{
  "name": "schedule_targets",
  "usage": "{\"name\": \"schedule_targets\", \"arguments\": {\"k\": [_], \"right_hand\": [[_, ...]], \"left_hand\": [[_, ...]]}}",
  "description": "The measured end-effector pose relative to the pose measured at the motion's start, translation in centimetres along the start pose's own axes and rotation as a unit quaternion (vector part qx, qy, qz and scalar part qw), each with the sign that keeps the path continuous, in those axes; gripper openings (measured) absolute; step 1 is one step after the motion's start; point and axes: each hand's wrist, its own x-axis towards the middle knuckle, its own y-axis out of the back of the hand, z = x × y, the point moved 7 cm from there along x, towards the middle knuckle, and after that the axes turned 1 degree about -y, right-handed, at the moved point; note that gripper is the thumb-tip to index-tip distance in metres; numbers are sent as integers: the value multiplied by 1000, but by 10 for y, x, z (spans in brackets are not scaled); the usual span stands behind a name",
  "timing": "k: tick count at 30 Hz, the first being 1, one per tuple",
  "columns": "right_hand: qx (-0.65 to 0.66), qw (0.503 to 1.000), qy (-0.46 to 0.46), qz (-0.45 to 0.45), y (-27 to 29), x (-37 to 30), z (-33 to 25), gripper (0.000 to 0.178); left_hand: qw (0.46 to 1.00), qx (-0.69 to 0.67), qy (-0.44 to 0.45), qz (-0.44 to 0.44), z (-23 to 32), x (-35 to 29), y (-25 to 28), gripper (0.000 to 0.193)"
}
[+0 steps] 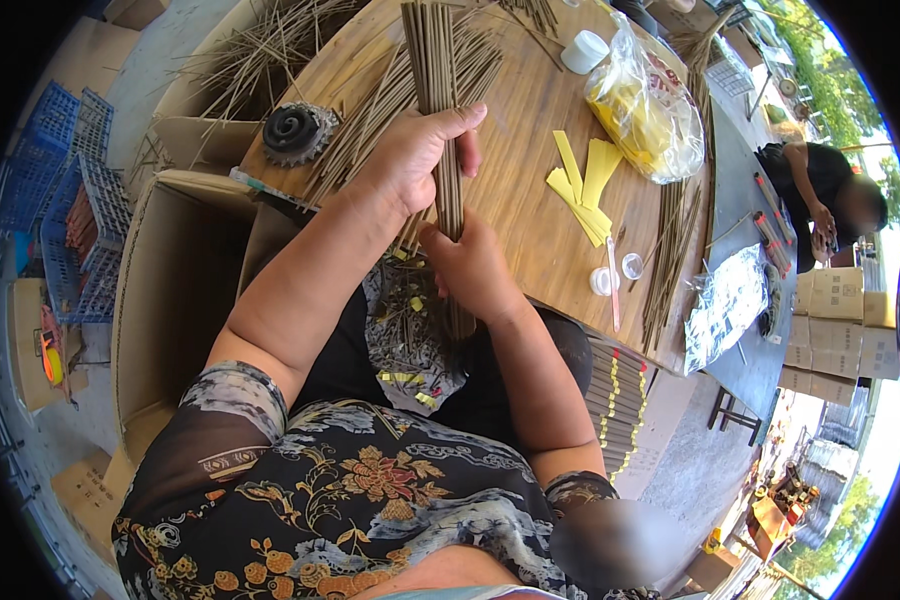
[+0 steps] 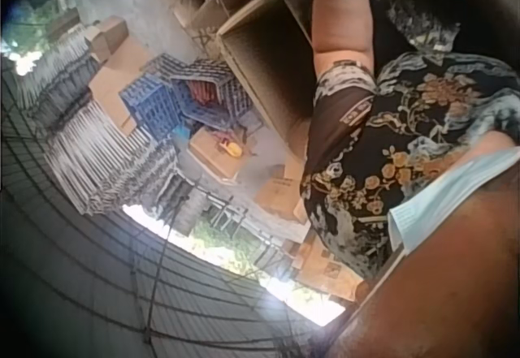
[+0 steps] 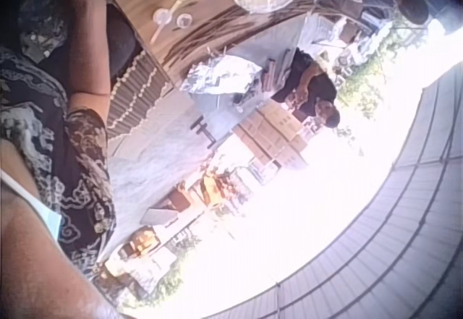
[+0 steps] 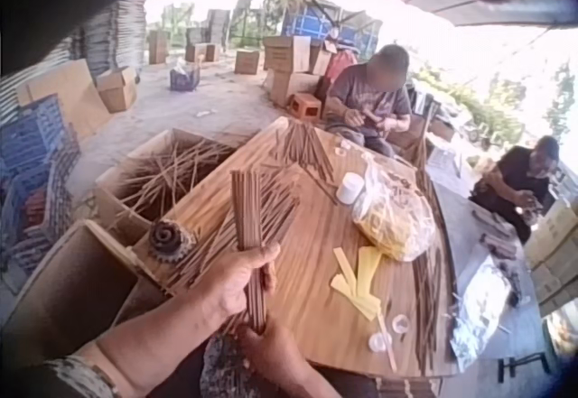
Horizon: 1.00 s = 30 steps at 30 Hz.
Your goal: The person gathers thin wooden sticks into bundles, wraps the ends with yellow tape, and applies glue with a small stick to secure the tape. The person repeats this process for multiple bundles and places the finished bundles on the table.
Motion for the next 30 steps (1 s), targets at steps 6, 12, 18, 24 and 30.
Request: {"name": "schedule_targets", "arguments": {"k": [6, 12, 18, 24, 30], "right_hand": [[245, 959, -58, -132, -9, -11, -3, 15], [221, 971, -11, -85, 2, -11, -12, 17], [172, 984, 2, -44, 5, -11, -13, 15], [149, 988, 38, -16, 8, -9, -15, 14], [231, 971, 17, -65, 6, -14, -23, 13]], "left_hand": [[982, -116, 59, -136, 0, 2, -13, 20], [994, -7, -40, -97, 12, -2, -20, 31], [943, 280, -180, 2, 18, -17, -20, 40], [795, 523, -282, 124, 36, -35, -19, 38], [807, 495, -310, 91, 43, -41, -20, 34]]}}
